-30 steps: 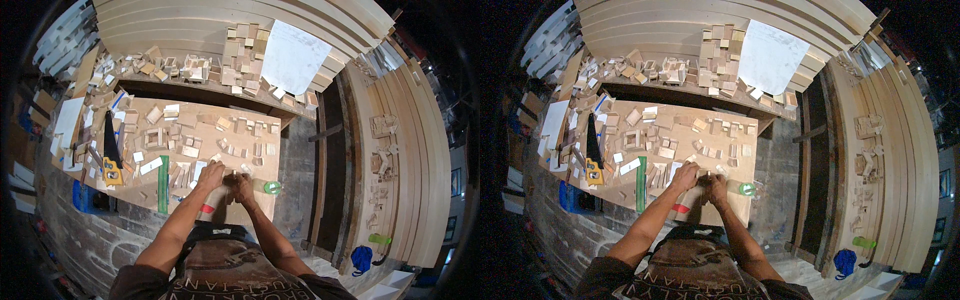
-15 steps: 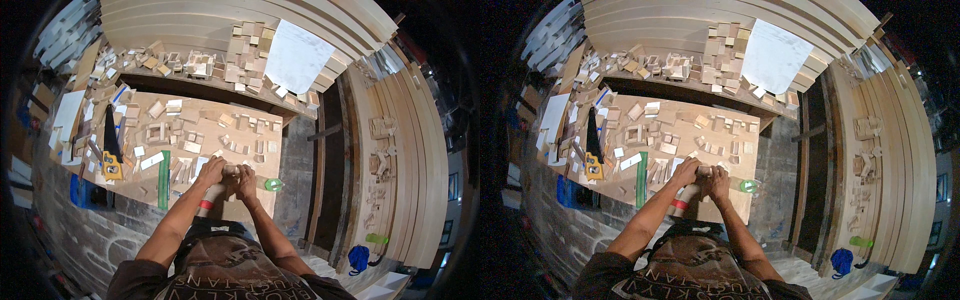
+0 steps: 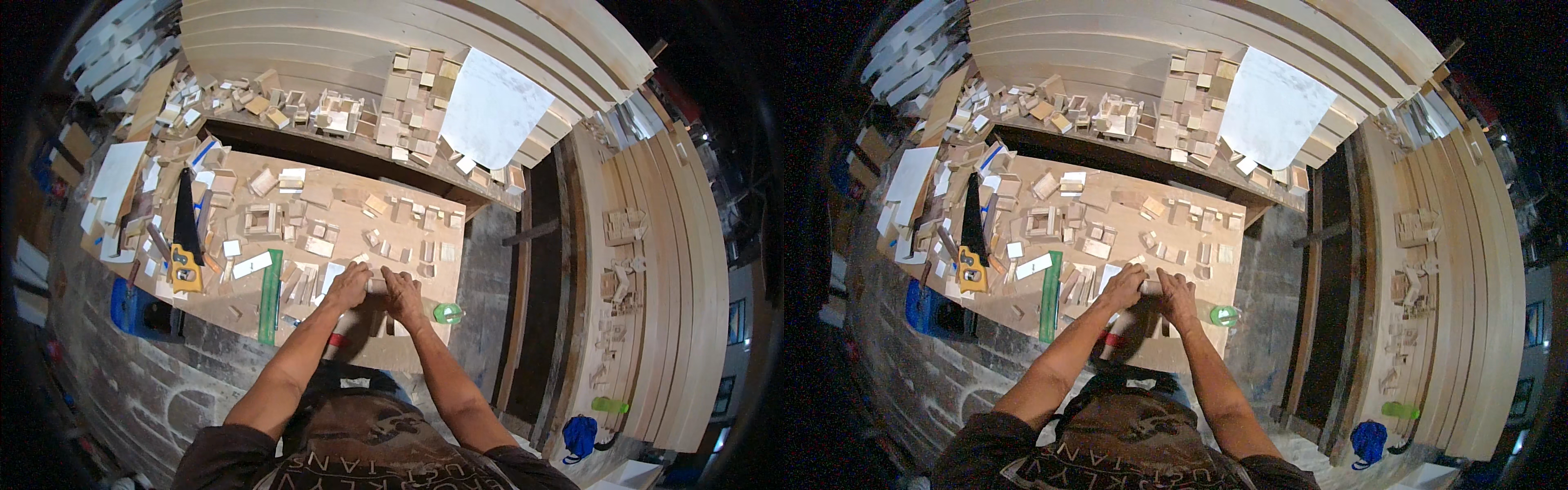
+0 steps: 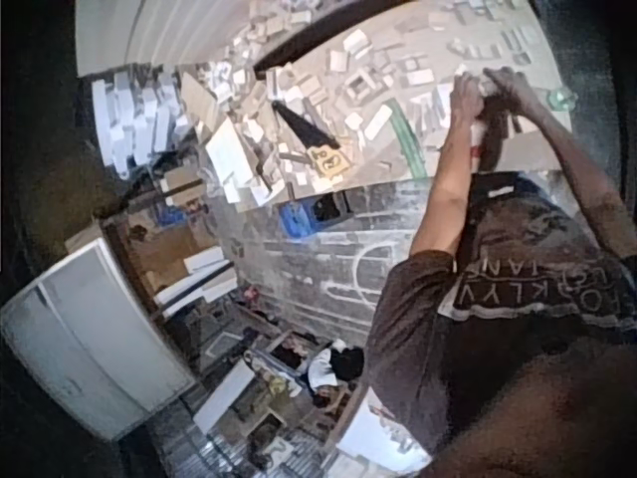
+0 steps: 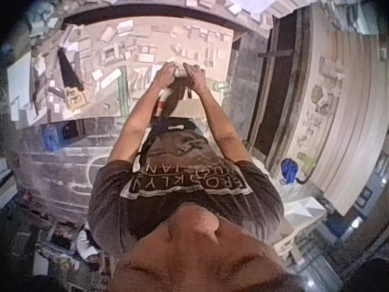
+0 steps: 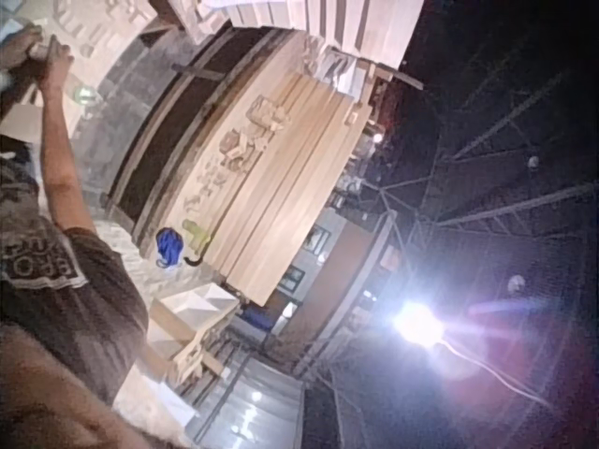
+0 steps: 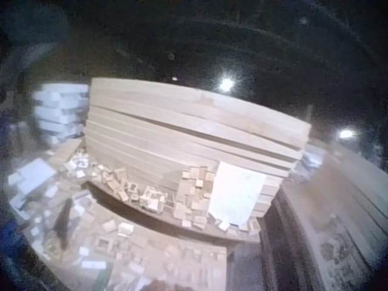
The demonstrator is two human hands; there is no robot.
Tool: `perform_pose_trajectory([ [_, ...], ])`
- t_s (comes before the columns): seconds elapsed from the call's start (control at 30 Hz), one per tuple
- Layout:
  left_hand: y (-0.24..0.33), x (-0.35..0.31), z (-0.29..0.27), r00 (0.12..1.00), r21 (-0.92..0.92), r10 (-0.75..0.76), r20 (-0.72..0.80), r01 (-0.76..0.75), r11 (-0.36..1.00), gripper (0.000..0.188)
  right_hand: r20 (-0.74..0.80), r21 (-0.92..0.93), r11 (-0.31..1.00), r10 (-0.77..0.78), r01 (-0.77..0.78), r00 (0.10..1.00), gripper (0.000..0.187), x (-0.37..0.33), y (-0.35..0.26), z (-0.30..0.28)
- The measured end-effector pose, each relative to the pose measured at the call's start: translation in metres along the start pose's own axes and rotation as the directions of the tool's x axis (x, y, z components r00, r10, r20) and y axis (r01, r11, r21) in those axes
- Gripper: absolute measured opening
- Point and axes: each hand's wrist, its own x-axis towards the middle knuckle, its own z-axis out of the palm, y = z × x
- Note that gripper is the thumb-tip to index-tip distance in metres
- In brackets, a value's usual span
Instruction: The person applies glue to small wooden scraps and joins them together to build small structures. They use a pencil to mark the pieces and assemble various parts by hand on a workbench.
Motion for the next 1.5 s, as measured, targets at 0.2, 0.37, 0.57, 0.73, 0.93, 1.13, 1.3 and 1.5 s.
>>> perform_pose_trajectory([
  [0.2, 0.002, -0.003, 0.001, 1.000, -0.002, -0.013, 0.000, 0.013, 1.000, 0.039, -0.031, -0.032, 0.996, -0.086, 0.085, 0.996, 0.058, 0.006, 0.013, 0.007],
  [0.37, 0.015, 0.000, -0.008, 0.998, -0.017, -0.037, 0.054, 0.038, 0.999, 0.051, -0.010, -0.092, 0.990, -0.105, 0.103, 0.994, 0.053, 0.013, 0.024, 0.015],
  [0.57, 0.010, 0.002, 0.000, 0.998, -0.032, -0.020, 0.053, 0.021, 0.999, 0.058, 0.004, -0.075, 0.990, -0.123, 0.122, 0.992, 0.052, 0.011, 0.016, 0.003],
  [0.73, 0.011, -0.003, 0.008, 0.996, -0.039, -0.078, 0.032, 0.079, 0.996, 0.069, 0.072, -0.117, 0.989, -0.078, 0.087, 0.994, 0.050, 0.016, 0.010, 0.000],
  [0.93, 0.022, -0.001, -0.002, 0.981, -0.038, -0.164, 0.102, 0.169, 0.985, 0.076, 0.062, -0.094, 0.991, -0.088, 0.093, 0.994, 0.051, 0.017, 0.014, -0.003],
  [1.13, 0.024, -0.010, -0.003, 0.989, -0.056, -0.138, 0.061, 0.141, 0.988, 0.084, -0.049, -0.013, 0.998, -0.056, 0.055, 0.997, 0.077, 0.002, 0.023, 0.010],
  [1.3, 0.020, -0.024, 0.001, 0.971, -0.116, -0.210, -0.117, 0.197, 0.974, 0.077, -0.150, 0.502, 0.852, 0.252, -0.147, 0.956, 0.045, -0.017, 0.056, 0.034],
  [1.5, 0.020, -0.021, 0.026, 0.737, -0.502, -0.630, -0.245, 0.459, 0.733, 0.029, -0.068, 0.614, 0.740, 0.397, -0.275, 0.915, 0.026, -0.004, 0.037, 0.034],
])
